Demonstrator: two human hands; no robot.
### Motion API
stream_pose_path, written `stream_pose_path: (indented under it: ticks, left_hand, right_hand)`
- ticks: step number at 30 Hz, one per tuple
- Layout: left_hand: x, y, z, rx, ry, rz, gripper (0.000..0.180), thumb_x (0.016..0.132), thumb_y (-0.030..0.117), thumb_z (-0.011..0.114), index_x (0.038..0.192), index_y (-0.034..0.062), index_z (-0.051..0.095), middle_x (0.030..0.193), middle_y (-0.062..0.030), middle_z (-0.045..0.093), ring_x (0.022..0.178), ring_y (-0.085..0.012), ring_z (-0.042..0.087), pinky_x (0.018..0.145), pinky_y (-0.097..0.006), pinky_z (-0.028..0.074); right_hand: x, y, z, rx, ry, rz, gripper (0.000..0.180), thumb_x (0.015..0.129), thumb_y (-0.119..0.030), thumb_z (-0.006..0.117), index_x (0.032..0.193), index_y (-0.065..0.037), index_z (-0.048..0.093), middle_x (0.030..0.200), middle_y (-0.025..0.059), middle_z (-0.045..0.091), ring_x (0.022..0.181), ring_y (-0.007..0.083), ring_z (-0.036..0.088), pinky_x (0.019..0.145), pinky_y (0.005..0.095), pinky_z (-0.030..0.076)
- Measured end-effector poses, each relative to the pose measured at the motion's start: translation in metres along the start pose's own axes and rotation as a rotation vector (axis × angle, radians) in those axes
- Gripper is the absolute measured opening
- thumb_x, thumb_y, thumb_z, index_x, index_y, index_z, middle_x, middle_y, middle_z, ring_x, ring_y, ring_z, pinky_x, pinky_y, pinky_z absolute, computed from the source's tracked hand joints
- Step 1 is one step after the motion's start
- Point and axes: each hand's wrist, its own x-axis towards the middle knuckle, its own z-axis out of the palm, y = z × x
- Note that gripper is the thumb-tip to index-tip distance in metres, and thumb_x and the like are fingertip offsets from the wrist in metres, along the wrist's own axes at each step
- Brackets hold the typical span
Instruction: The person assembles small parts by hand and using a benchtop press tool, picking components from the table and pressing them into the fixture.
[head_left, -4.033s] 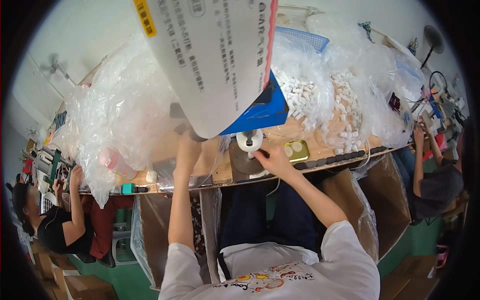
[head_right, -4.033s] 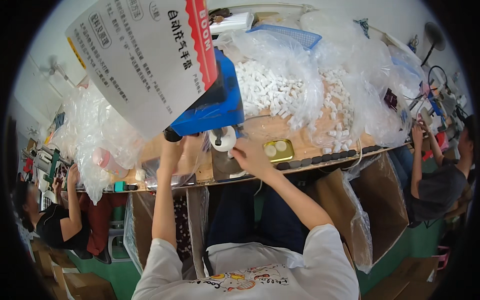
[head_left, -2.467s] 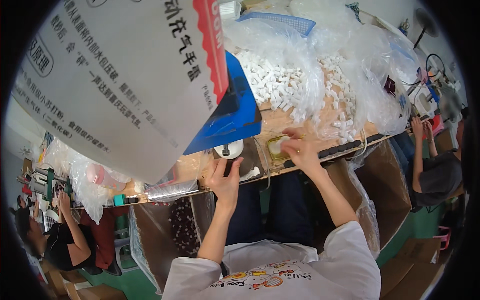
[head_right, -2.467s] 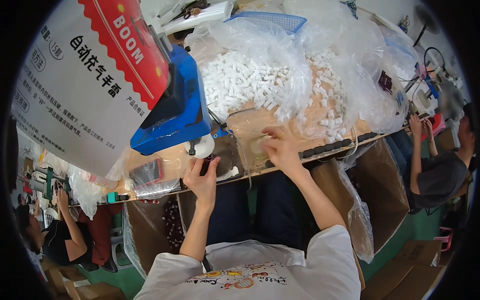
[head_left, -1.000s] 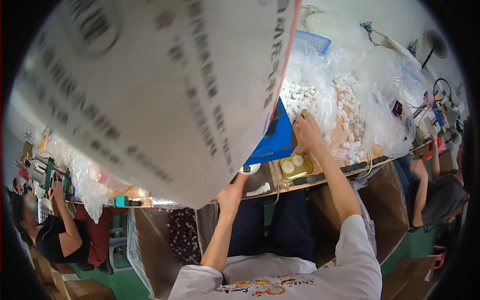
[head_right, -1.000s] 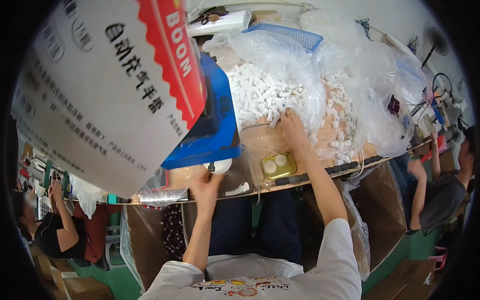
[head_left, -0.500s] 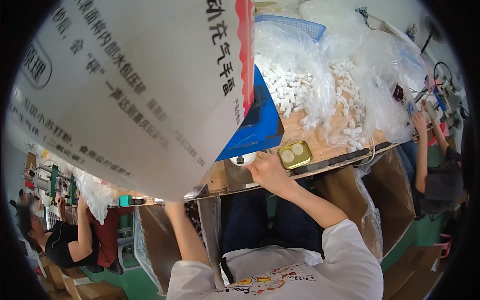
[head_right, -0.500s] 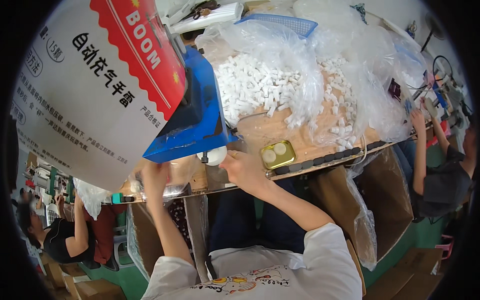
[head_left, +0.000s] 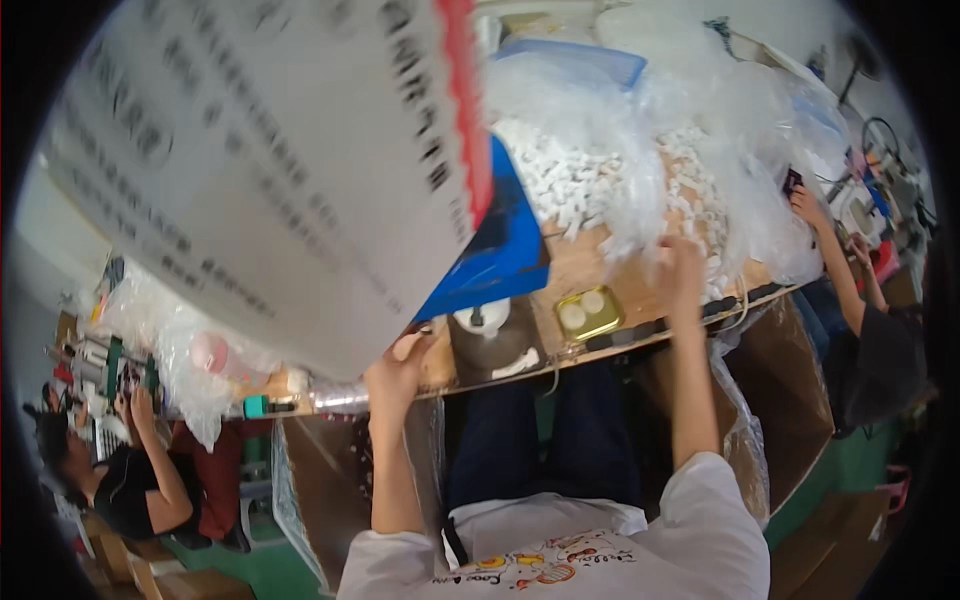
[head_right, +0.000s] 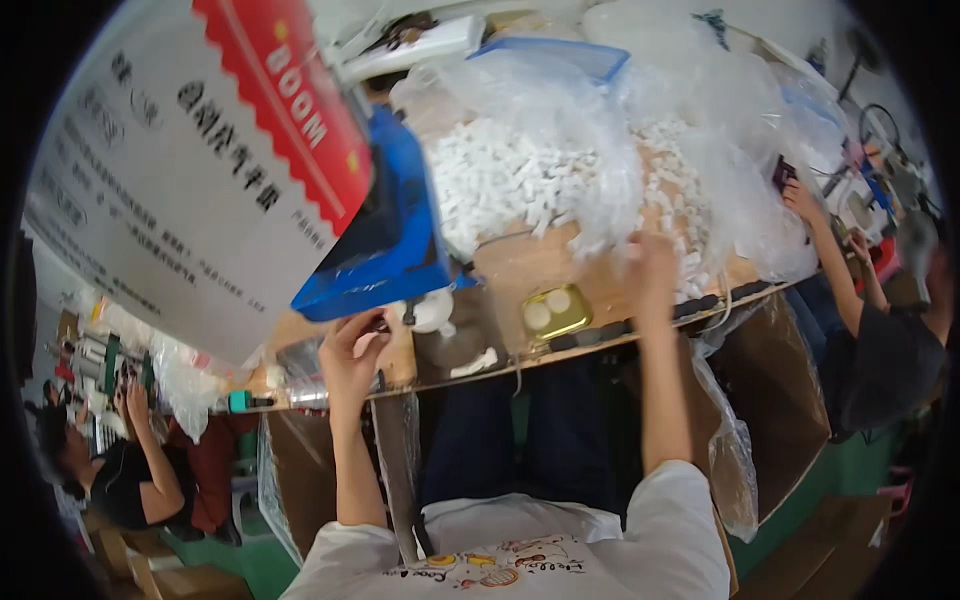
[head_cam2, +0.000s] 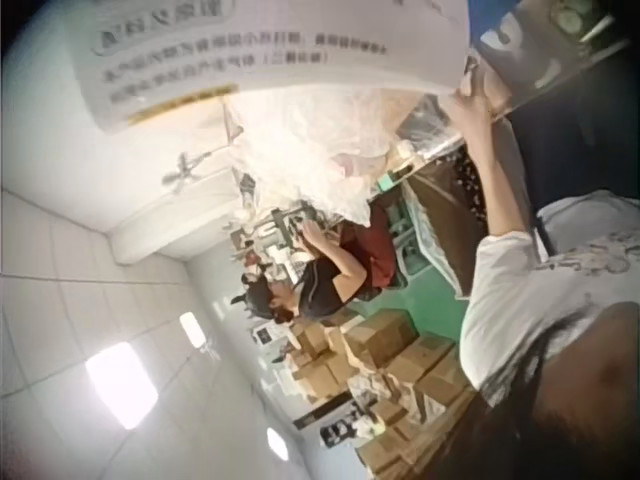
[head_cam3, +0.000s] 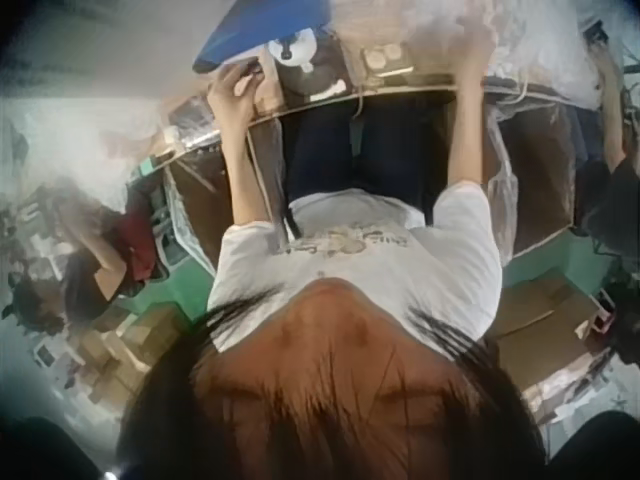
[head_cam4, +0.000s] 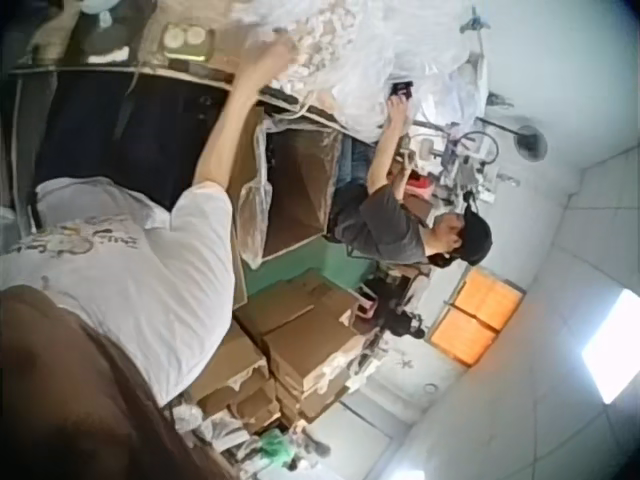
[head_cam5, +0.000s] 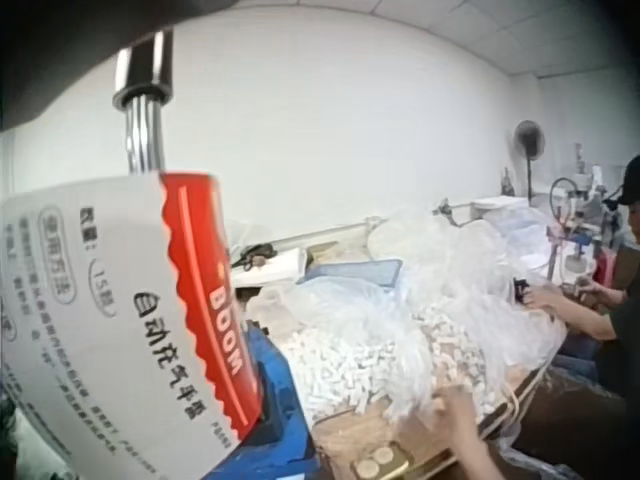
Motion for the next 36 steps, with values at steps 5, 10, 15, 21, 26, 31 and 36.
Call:
stream_pose_path:
  ticks: [5, 10, 15, 21, 26, 31, 36]
  left_hand:
    - [-0.015, 0.031, 0.003, 0.036, -0.107, 0.196, 0.032, 0.073, -0.004, 0.079, 0.104, 0.0010, 0.073, 0.099, -0.0103, 0.073, 0.090, -0.0226, 0.070, 0.082, -0.032, 0.053]
    - [-0.016, 0.005, 0.023, -0.177, -0.032, -0.015, 0.029, 0.081, -0.004, 0.075, 0.109, -0.0053, 0.067, 0.097, -0.0136, 0.073, 0.090, -0.0213, 0.070, 0.082, -0.033, 0.054]
    - [-0.005, -0.003, 0.049, -0.365, 0.028, 0.061, 0.023, 0.088, 0.000, 0.072, 0.109, -0.0062, 0.066, 0.094, -0.0134, 0.073, 0.087, -0.0217, 0.070, 0.081, -0.034, 0.054]
    - [-0.006, -0.014, 0.051, 0.044, -0.254, 0.157, 0.022, 0.083, -0.001, 0.072, 0.105, -0.0008, 0.069, 0.092, -0.0189, 0.073, 0.082, -0.0325, 0.070, 0.070, -0.037, 0.051]
    - [-0.011, -0.021, 0.051, -0.022, -0.230, 0.164, 0.024, 0.082, 0.001, 0.074, 0.106, -0.0002, 0.070, 0.093, -0.0175, 0.074, 0.082, -0.0299, 0.070, 0.072, -0.036, 0.052]
    - [-0.020, -0.015, 0.062, -0.110, -0.102, 0.022, 0.032, 0.078, 0.002, 0.081, 0.109, -0.0021, 0.073, 0.100, -0.0111, 0.077, 0.089, -0.0136, 0.069, 0.081, -0.030, 0.053]
    - [-0.026, -0.011, 0.079, -0.062, 0.089, 0.156, 0.028, 0.076, 0.001, 0.080, 0.103, 0.0006, 0.074, 0.094, -0.0134, 0.075, 0.084, -0.0249, 0.072, 0.075, -0.032, 0.053]
  right_hand:
    - [-0.004, 0.049, -0.021, -0.364, -0.327, 0.074, 0.025, 0.078, 0.000, 0.061, 0.102, -0.004, 0.060, 0.093, 0.0136, 0.069, 0.102, 0.0350, 0.060, 0.099, 0.0477, 0.037]
    - [-0.004, -0.028, -0.021, 0.420, -0.051, 0.377, 0.016, 0.084, -0.001, 0.065, 0.100, -0.005, 0.062, 0.095, 0.0114, 0.069, 0.081, 0.0281, 0.069, 0.077, 0.0370, 0.051]
    - [-0.021, -0.107, -0.011, 0.626, -0.422, 0.165, 0.020, 0.083, 0.002, 0.066, 0.102, -0.001, 0.068, 0.093, 0.0105, 0.069, 0.078, 0.0247, 0.068, 0.071, 0.0336, 0.053]
    - [-0.029, -0.119, -0.004, 0.456, -0.445, -0.129, 0.026, 0.078, 0.004, 0.066, 0.104, -0.001, 0.067, 0.100, 0.0161, 0.065, 0.097, 0.0366, 0.063, 0.077, 0.0408, 0.053]
    - [-0.028, -0.122, -0.002, 0.301, -0.439, -0.363, 0.027, 0.078, 0.005, 0.068, 0.104, -0.002, 0.068, 0.097, 0.0135, 0.066, 0.090, 0.0360, 0.065, 0.076, 0.0405, 0.053]
    - [-0.037, -0.168, 0.006, 0.872, -0.297, 0.094, 0.019, 0.077, 0.002, 0.073, 0.096, 0.000, 0.071, 0.098, 0.0133, 0.071, 0.087, 0.0310, 0.069, 0.077, 0.0359, 0.055]
    - [-0.040, -0.216, 0.020, 0.979, -0.161, -0.053, 0.021, 0.074, 0.007, 0.073, 0.095, 0.003, 0.072, 0.102, 0.0152, 0.073, 0.093, 0.0301, 0.070, 0.080, 0.0356, 0.057]
